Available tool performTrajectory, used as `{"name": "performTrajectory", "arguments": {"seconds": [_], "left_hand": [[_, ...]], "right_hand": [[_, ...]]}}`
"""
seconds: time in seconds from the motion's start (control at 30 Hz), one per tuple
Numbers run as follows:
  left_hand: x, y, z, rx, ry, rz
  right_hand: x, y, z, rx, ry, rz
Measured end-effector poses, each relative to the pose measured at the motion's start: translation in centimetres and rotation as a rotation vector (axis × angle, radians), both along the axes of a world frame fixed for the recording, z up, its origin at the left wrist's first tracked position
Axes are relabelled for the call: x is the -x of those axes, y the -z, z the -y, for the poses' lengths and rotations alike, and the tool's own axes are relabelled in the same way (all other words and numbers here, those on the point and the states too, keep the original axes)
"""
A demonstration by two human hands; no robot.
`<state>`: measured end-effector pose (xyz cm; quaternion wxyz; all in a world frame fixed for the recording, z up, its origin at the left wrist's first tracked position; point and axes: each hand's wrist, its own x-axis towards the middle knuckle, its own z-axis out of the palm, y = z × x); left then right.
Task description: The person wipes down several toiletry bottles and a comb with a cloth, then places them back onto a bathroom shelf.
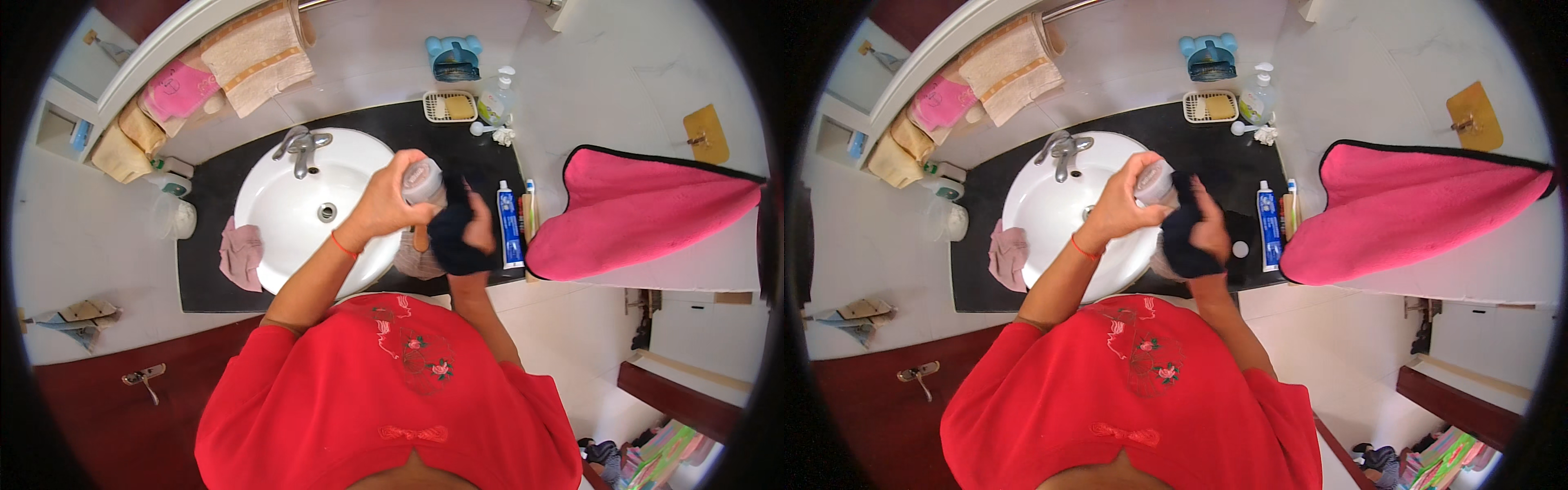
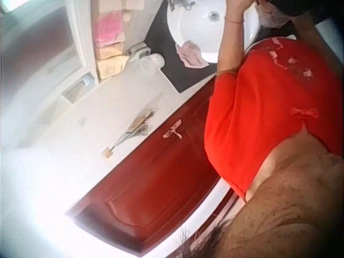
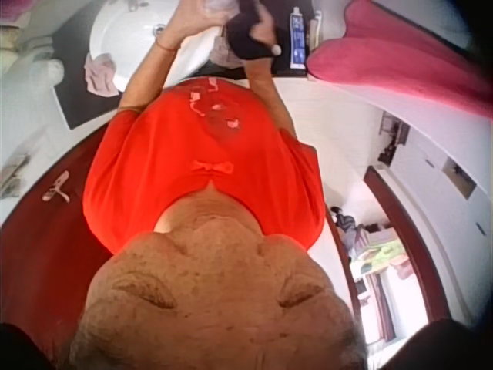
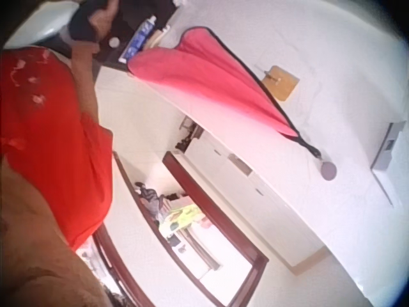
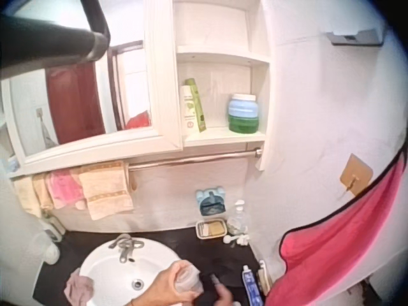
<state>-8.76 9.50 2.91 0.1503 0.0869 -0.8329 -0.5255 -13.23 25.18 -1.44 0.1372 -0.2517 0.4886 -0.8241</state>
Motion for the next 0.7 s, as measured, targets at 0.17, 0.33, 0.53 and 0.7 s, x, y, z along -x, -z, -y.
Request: {"name": "performTrajectory", "arguments": {"seconds": [0.17,0.33,0.53,0.7], "left_hand": [[-2.3,-2.8,0.4,0.484,0.121,-0.083],[-2.8,-2.7,2.1,0.343,0.439,-0.021],[-2.5,0.6,1.3,-0.304,0.366,0.058],[-1.9,0.8,1.9,-0.442,0.015,-0.052]], "right_hand": [[-2.4,0.6,4.3,-0.011,-0.016,0.132],[-2.9,2.7,3.4,-0.028,-0.157,0.194],[-3.0,-1.7,2.3,0.131,-0.271,0.797],[-0.7,3.2,1.9,-0.131,-0.097,0.358]]}}
